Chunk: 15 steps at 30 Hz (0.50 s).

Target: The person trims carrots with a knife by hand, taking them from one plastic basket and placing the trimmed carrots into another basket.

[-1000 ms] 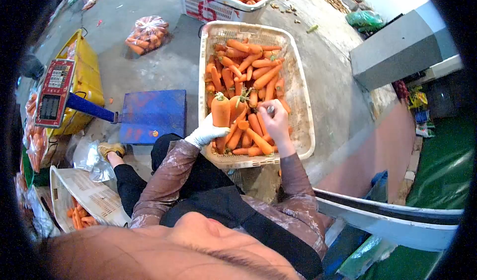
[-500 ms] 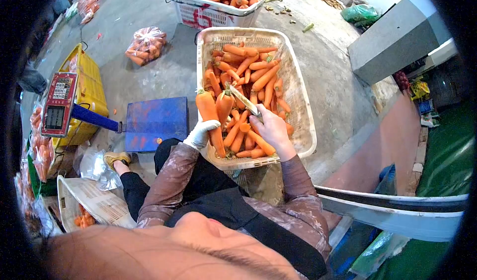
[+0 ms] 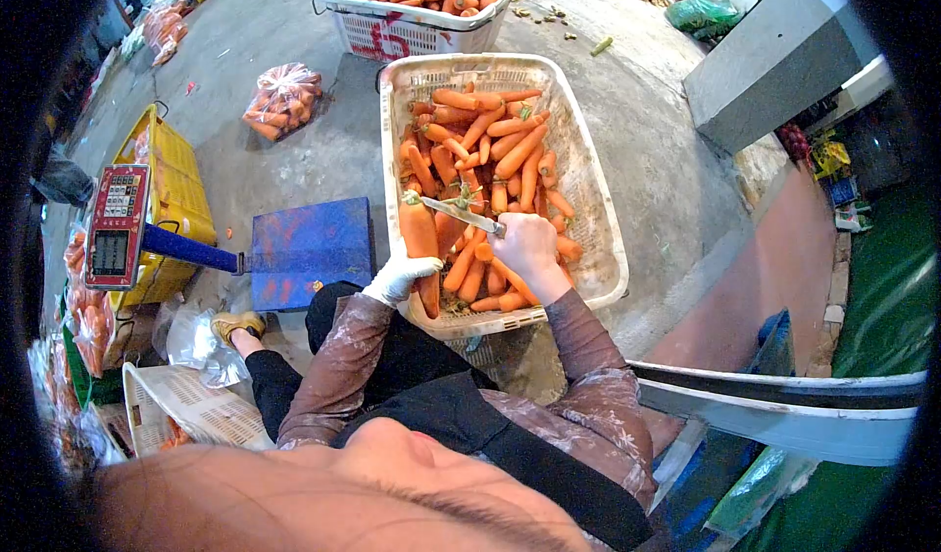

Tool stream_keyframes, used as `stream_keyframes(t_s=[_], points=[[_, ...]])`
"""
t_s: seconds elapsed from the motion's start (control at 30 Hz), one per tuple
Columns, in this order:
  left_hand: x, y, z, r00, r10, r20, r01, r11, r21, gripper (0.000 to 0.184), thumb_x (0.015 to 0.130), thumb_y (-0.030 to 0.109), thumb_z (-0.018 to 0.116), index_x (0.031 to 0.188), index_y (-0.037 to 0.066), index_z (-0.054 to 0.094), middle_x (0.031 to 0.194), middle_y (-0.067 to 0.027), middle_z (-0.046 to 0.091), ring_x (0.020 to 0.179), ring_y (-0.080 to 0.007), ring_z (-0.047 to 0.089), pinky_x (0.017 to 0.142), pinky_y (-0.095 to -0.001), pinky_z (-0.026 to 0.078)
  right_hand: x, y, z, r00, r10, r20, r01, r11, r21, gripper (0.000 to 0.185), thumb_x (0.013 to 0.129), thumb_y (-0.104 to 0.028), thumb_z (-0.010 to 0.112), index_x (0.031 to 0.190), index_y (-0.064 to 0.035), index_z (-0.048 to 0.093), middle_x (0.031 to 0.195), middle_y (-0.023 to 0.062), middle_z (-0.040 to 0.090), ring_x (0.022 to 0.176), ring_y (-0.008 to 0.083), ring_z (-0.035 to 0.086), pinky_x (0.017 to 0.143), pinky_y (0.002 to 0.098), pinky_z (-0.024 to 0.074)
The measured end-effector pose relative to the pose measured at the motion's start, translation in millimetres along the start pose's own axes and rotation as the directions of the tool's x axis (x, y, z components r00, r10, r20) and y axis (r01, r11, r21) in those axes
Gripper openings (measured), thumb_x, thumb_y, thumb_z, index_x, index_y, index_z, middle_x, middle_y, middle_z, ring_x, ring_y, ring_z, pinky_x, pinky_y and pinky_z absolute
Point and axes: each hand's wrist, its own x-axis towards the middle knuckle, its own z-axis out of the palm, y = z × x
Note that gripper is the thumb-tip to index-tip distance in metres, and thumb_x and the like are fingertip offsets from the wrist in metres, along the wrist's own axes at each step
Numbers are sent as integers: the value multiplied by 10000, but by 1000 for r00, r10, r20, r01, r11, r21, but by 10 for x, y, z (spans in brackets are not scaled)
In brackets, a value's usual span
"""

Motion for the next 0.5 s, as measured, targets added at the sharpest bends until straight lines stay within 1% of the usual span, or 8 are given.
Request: stream_keyframes(t_s=[0.1, 0.2, 0.23, 0.3, 0.33, 0.37, 0.43, 0.5], points=[[59, -62, -56, 992, 87, 89, -95, 990, 99, 704, 629, 227, 738, 1239, 20, 456, 1093, -68, 554, 980, -176, 530, 879, -325, 449, 77, 131, 112, 991, 39, 125, -40, 999, 8, 280, 774, -346, 622, 745, -74, 681, 697, 160, 643, 688, 333, 644, 618, 429, 507], [-55, 37, -2, 986, 104, 130, -119, 986, 113, 739, 626, 229, 735, 1271, 21, 441, 1123, -80, 552, 1016, -180, 525, 897, -324, 439, 127, 744, 565, 874, 359, 329, -310, 931, -192, 343, 824, -349, 553, 779, -39, 694, 799, 220, 653, 805, 371, 648, 706, 449, 516], [-23, -84, 3, 962, 257, 88, -264, 961, 84, 768, 637, 222, 719, 1310, 14, 412, 1162, -107, 560, 1058, -203, 538, 906, -324, 442, 131, 928, 718, 882, 333, 332, -305, 943, -136, 337, 795, -357, 615, 809, -27, 682, 817, 225, 652, 793, 380, 640, 704, 446, 515], [143, -171, -13, 891, 448, 70, -425, 771, 474, 786, 642, 219, 711, 1338, 34, 397, 1172, -124, 578, 1073, -236, 563, 913, -325, 448, 95, 743, 463, 988, 111, 106, -123, 986, 111, 364, 820, -362, 636, 910, -10, 638, 814, 237, 641, 798, 392, 636, 695, 445, 512], [62, 11, 61, 954, 301, 1, -269, 851, 451, 747, 640, 211, 701, 1320, 68, 426, 1147, -134, 597, 1047, -261, 589, 906, -330, 457, 49, 550, 318, 988, 53, -148, -13, 966, 257, 233, 815, -232, 668, 888, -22, 598, 766, 224, 625, 743, 396, 621, 635, 442, 497], [15, 198, 130, 953, 302, -30, -251, 838, 485, 717, 617, 203, 706, 1283, 91, 466, 1123, -144, 608, 1028, -285, 601, 897, -342, 462, 34, 312, 91, 976, 22, -218, 30, 973, 231, 161, 804, -163, 666, 799, -36, 567, 732, 189, 616, 689, 371, 613, 579, 422, 478], [52, 187, 161, 925, 359, -127, -193, 729, 657, 704, 591, 201, 726, 1245, 90, 490, 1101, -154, 605, 1012, -316, 599, 871, -360, 473, 49, 48, -154, 964, -123, -237, 205, 910, 360, 185, 780, -170, 678, 752, -53, 538, 685, 144, 598, 642, 326, 608, 527, 396, 460], [71, 129, 166, 923, 349, -160, -139, 691, 709, 674, 589, 181, 733, 1219, 88, 511, 1071, -134, 618, 985, -294, 609, 861, -343, 477, 24, -63, -197, 953, -191, -236, 253, 930, 265, 204, 773, -183, 681, 722, -59, 527, 661, 128, 588, 614, 311, 602, 507, 392, 448]])
